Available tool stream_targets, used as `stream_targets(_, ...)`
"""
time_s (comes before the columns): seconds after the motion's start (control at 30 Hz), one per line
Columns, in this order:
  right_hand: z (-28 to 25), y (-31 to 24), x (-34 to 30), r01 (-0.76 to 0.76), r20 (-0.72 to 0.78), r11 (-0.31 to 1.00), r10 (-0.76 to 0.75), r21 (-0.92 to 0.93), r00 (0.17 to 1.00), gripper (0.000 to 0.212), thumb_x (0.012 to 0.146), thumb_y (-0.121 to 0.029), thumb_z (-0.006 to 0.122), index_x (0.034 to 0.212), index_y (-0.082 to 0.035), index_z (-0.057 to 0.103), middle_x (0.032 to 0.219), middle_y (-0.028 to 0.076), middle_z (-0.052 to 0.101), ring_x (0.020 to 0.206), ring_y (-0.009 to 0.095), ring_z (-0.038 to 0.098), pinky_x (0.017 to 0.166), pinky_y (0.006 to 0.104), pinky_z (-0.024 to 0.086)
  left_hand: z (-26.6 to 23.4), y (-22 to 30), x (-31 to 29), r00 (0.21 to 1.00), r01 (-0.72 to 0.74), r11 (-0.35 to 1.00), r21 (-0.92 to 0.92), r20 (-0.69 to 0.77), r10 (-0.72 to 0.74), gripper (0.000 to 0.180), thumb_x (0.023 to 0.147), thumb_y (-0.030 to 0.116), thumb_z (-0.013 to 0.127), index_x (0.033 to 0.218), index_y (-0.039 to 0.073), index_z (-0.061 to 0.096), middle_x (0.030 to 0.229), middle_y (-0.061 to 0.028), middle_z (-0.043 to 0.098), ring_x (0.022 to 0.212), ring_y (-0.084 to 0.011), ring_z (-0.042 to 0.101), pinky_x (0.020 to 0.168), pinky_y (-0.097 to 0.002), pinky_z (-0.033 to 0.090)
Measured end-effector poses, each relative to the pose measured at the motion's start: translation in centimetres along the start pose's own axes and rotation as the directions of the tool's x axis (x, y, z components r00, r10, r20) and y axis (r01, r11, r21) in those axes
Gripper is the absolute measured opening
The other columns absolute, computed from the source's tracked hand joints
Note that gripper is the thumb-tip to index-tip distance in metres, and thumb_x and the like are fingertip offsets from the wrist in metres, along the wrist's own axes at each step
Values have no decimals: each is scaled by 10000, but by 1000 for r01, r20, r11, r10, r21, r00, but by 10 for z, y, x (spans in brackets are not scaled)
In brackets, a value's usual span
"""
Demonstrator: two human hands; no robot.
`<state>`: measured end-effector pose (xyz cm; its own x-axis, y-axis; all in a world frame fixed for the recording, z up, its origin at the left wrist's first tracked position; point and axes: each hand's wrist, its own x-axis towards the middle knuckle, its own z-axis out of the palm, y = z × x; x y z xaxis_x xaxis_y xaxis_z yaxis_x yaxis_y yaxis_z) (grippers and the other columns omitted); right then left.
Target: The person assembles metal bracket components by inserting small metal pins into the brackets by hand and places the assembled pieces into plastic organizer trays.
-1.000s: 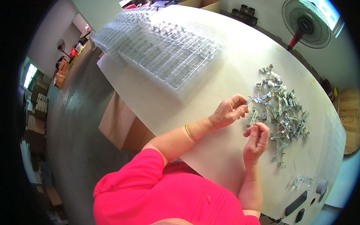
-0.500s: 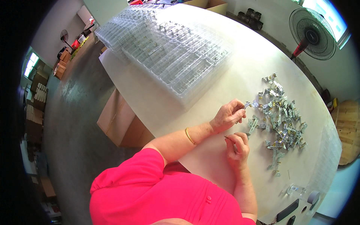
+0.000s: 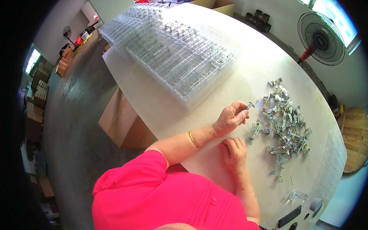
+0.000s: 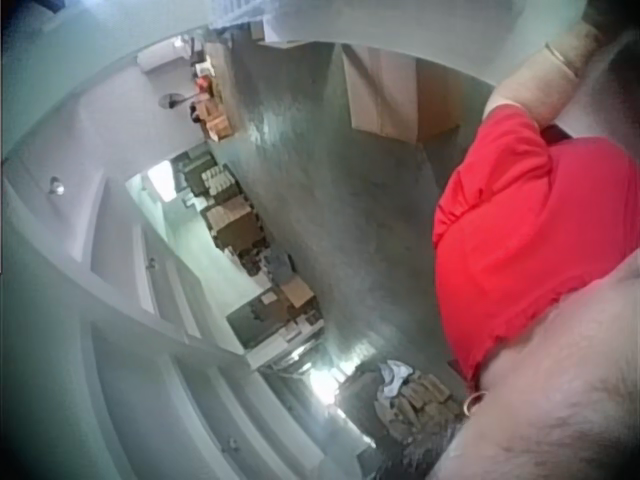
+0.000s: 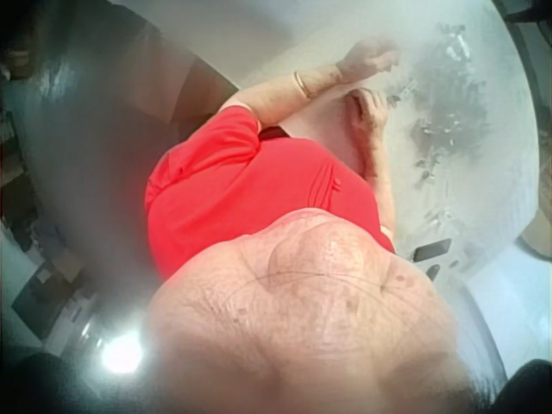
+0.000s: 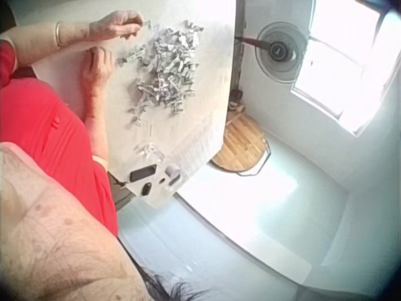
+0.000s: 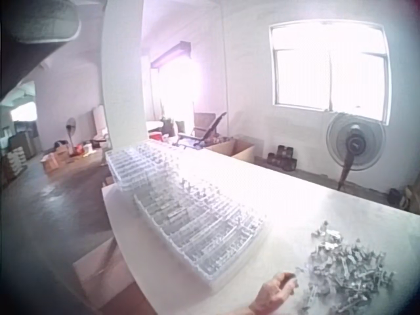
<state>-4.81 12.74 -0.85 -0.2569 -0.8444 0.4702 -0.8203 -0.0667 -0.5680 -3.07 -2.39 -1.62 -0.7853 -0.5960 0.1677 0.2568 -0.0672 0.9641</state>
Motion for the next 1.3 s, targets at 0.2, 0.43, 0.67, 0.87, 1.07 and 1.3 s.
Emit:
stream_targets(0.2,-2,-2,0,-40,20,999,40,-2,999,162,757,12,706,889,-48,633,893,98,661,846,310,621,769,402,487,8,47,-10,999,-41,998,-54,21,42,138,1021,100,562,1111,-3,550,915,-64,671,801,-97,630,715,-256,530)
stream_targets(0.43,-1,1,0,-40,-30,994,43,101,999,165,752,17,712,874,-51,625,866,92,661,827,310,620,750,399,485,-32,117,-2,918,-332,853,403,-68,390,134,983,67,626,1082,-12,582,917,-74,711,850,-105,674,745,-253,542)
stream_targets(0.67,-2,7,-1,-84,-41,988,90,131,995,164,756,12,723,865,-60,625,848,77,658,806,297,617,744,388,483,-142,171,18,889,-133,721,680,-241,391,93,985,70,611,1031,0,650,900,-65,718,842,-92,661,776,-231,535)
stream_targets(0.87,-4,5,1,-83,-40,985,90,153,995,170,753,15,729,863,-63,625,844,74,655,788,294,613,728,383,488,-205,195,28,866,118,554,824,-358,348,159,944,123,655,1004,-19,697,880,-70,724,789,-109,655,730,-247,520)
stream_targets(1.07,-2,5,1,-75,-41,985,82,158,996,172,750,21,727,864,-60,628,849,79,658,801,296,619,732,382,492,-244,177,46,882,217,268,939,-306,359,213,882,185,689,938,-18,728,827,-89,727,738,-148,652,706,-301,512)
stream_targets(1.3,-4,5,1,-86,-44,983,95,161,995,169,753,18,726,868,-58,629,850,82,656,802,298,618,737,386,490,-236,175,60,919,316,108,943,-332,214,233,855,228,674,914,13,741,839,-147,737,777,-245,704,749,-361,534)
